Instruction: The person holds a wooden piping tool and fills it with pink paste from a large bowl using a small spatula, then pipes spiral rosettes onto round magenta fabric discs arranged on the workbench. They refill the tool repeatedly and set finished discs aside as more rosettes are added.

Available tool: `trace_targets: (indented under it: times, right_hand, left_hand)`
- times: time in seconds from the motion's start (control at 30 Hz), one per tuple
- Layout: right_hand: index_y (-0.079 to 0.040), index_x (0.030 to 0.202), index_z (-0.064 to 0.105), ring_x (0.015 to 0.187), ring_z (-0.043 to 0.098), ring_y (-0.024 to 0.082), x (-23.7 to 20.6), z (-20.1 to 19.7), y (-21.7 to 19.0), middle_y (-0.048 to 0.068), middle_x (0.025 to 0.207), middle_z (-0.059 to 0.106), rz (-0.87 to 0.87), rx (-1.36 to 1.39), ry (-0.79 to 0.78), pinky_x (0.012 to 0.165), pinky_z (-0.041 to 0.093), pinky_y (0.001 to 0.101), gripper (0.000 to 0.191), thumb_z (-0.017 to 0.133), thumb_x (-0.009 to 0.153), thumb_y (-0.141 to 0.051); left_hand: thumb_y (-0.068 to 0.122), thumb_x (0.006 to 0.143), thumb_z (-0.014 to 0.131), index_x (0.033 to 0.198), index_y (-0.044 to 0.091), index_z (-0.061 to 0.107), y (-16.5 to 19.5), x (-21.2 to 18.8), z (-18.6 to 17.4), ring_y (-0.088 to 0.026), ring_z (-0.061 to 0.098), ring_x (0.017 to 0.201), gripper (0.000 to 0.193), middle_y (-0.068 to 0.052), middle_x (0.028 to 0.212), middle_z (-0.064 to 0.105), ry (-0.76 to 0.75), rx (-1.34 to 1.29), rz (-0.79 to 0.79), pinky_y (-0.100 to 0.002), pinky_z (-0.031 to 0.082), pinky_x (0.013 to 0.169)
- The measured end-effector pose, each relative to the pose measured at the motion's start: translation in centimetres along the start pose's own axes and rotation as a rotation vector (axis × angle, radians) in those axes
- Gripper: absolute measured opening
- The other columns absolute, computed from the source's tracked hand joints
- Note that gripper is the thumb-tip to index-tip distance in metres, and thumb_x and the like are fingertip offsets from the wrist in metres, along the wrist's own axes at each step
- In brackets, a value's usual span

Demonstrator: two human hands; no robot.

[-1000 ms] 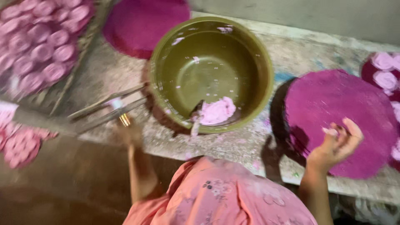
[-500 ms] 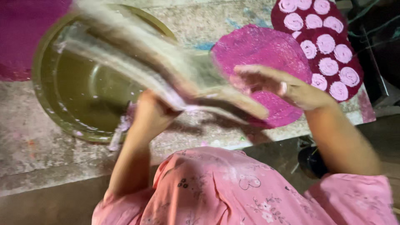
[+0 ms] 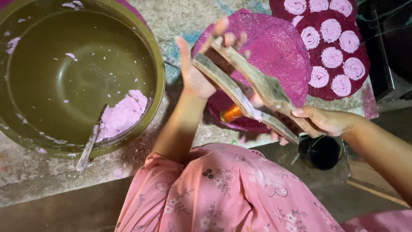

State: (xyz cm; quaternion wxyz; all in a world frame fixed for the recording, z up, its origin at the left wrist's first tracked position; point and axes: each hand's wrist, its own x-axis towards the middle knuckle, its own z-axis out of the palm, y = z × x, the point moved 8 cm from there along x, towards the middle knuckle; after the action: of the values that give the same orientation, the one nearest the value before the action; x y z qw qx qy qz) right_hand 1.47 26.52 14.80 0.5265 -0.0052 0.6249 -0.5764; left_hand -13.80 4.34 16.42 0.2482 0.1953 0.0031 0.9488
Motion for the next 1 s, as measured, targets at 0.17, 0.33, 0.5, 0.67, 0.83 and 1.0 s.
trace_targets:
  times: [0.17,0.33,0.5,0.67,0.83,1.0]
  right_hand:
    - [-0.002,0.121,0.066,0.089,0.07,0.022,0.7,-3.6,0.3,0.013,0.099,0.074,0.18,-0.045,0.241,0.083,0.059,0.0396,0.079,0.027,0.094,-0.065]
    - [-0.003,0.092,0.074,0.071,0.071,0.021,3.4,-5.0,-1.2,0.012,0.077,0.074,0.159,-0.36,0.423,0.07,0.06,0.0378,0.087,0.019,0.097,-0.07]
    - [-0.002,0.083,0.072,0.066,0.069,0.023,4.8,-3.9,-2.1,0.012,0.069,0.071,0.146,-0.467,0.495,0.066,0.056,0.0381,0.084,0.022,0.098,-0.068]
    - [-0.004,0.081,0.071,0.065,0.07,0.02,3.4,-4.4,-4.3,0.008,0.068,0.071,0.185,-0.489,0.504,0.065,0.057,0.0349,0.081,0.022,0.096,-0.067]
    - [-0.003,0.078,0.07,0.062,0.065,0.022,4.0,-3.5,-6.2,0.009,0.064,0.068,0.052,-0.549,0.537,0.059,0.051,0.0365,0.08,0.026,0.097,-0.067]
    - [-0.003,0.076,0.07,0.062,0.067,0.021,2.5,-2.8,-5.4,0.009,0.065,0.07,0.143,-0.46,0.478,0.06,0.055,0.0353,0.083,0.023,0.094,-0.068]
  left_hand:
    - [0.053,0.11,0.044,0.113,0.011,0.055,-1.3,1.2,-3.9,-0.021,0.057,0.101,0.043,-0.003,0.1,0.055,-0.004,-0.157,0.084,-0.041,0.042,0.11]
    - [0.043,0.104,0.046,0.099,0.014,0.051,1.6,2.0,-6.7,-0.017,0.053,0.092,0.031,-0.001,0.091,0.052,0.0,-0.128,0.157,-0.041,0.045,0.102]
    - [0.044,0.103,0.047,0.095,0.015,0.05,2.7,1.1,-7.8,-0.016,0.051,0.088,0.03,0.001,0.088,0.051,-0.005,-0.136,0.163,-0.039,0.046,0.099]
    - [0.046,0.107,0.045,0.098,0.015,0.049,2.1,2.2,-7.8,-0.016,0.05,0.091,0.033,0.001,0.091,0.05,0.028,-0.146,0.242,-0.035,0.045,0.095]
    - [0.05,0.102,0.045,0.096,0.016,0.05,4.4,3.0,-5.6,-0.015,0.051,0.088,0.035,0.002,0.088,0.051,-0.037,-0.074,0.204,-0.038,0.047,0.098]
    - [0.052,0.101,0.046,0.096,0.016,0.051,3.2,1.7,-4.6,-0.015,0.051,0.089,0.037,0.002,0.089,0.052,0.035,-0.067,0.225,-0.039,0.047,0.096]
